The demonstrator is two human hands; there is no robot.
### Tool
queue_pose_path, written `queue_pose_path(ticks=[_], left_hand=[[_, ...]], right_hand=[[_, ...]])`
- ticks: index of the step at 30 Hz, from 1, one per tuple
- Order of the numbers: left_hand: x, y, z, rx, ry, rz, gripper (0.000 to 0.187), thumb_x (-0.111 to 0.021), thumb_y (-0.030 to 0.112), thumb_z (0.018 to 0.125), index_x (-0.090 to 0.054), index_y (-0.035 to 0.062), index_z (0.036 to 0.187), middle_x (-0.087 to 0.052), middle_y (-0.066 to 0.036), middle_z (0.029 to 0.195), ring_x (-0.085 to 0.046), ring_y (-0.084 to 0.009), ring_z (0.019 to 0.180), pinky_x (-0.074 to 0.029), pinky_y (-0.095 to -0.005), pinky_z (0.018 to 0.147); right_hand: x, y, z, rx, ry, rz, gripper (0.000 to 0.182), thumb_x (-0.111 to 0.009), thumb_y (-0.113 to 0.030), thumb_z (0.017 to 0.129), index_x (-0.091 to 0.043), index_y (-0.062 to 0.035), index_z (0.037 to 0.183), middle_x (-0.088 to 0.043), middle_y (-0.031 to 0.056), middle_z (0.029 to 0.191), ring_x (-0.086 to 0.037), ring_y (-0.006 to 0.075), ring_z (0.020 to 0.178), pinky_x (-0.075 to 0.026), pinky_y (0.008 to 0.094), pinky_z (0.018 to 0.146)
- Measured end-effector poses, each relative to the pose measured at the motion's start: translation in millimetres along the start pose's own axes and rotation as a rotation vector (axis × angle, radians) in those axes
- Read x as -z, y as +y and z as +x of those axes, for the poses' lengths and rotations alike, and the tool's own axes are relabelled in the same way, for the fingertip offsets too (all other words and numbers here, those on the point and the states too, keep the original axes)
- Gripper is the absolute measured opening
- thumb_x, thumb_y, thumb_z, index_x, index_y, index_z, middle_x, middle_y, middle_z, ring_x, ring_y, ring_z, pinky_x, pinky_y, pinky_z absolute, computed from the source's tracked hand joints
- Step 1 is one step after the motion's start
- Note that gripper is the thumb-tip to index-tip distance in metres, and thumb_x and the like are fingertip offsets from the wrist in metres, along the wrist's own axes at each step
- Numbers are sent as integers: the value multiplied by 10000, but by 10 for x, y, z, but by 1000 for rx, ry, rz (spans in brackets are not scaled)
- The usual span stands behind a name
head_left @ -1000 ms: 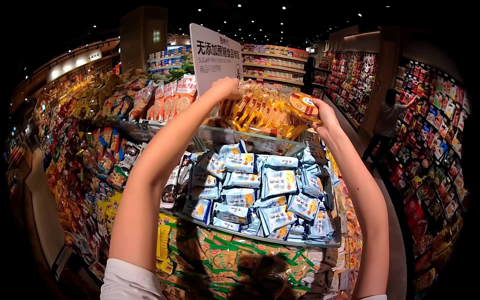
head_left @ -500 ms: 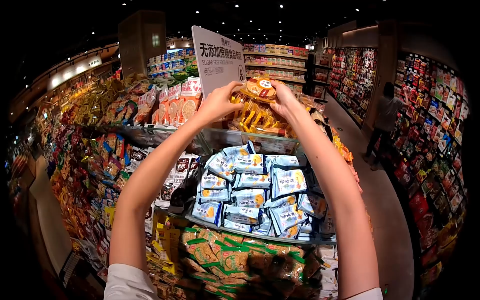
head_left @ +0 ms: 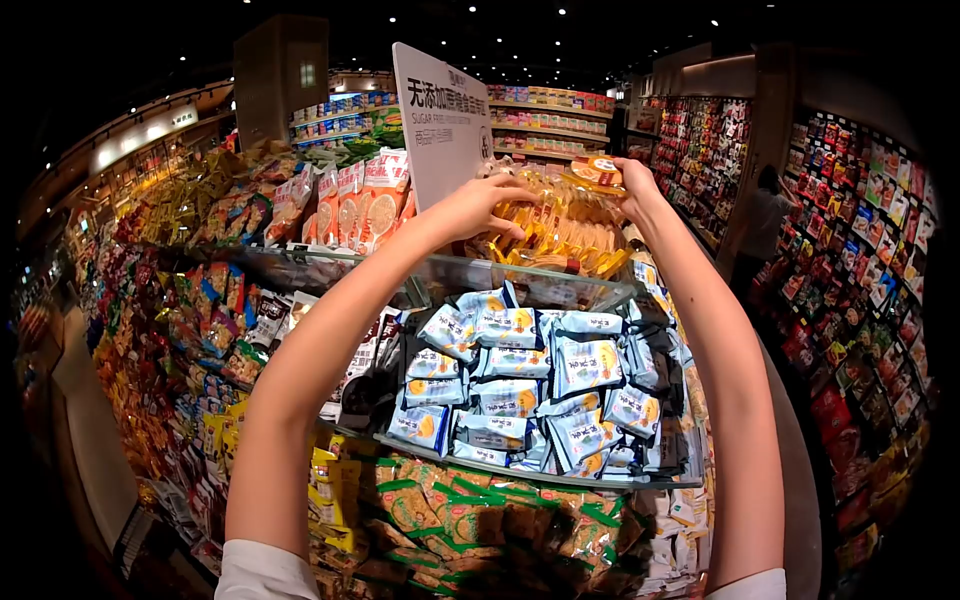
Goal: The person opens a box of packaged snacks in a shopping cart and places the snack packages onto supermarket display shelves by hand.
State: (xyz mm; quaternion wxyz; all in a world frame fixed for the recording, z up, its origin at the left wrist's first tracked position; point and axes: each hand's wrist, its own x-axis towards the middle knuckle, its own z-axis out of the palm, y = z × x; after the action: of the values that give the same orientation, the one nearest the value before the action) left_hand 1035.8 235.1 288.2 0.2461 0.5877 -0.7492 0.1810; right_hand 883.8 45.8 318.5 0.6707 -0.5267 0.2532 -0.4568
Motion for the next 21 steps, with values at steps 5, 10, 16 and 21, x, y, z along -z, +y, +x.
queue_pose_path(ticks=[5, 10, 16, 21], left_hand=[[23, -59, 116, 168, -111, 9, 558, -665, 388, 626, -543, 168, 1125, -552, -124, 1084, -526, -287, 989, -436, -379, 805], [161, 189, 302, 376, -444, 276, 586, -515, 545, 725, -506, 165, 1171, -521, -138, 1141, -503, -299, 1030, -416, -384, 852], [137, -189, 326, 337, -372, -204, 660, -262, 594, 836, -381, 109, 1269, -420, -141, 1259, -405, -285, 1151, -325, -388, 948], [212, -268, 332, 784, 32, -509, 626, -368, 559, 829, -442, 73, 1217, -448, -151, 1230, -408, -293, 1145, -366, -414, 894]], right_hand=[[504, 81, 60, 9, 58, 12, 273, -382, -132, 858, -447, 52, 1049, -572, 153, 923, -627, 231, 731, -547, 347, 566], [531, 100, -125, 38, -12, -42, 272, -433, -167, 846, -490, 24, 1031, -591, 131, 925, -626, 205, 745, -543, 332, 579], [437, 76, -326, 29, -126, -64, 253, -478, -170, 834, -512, 42, 967, -601, 108, 864, -608, 166, 684, -498, 308, 583], [418, 34, -346, 55, -145, -83, 207, -507, -177, 819, -501, 28, 850, -591, 99, 810, -591, 154, 653, -481, 308, 571]])
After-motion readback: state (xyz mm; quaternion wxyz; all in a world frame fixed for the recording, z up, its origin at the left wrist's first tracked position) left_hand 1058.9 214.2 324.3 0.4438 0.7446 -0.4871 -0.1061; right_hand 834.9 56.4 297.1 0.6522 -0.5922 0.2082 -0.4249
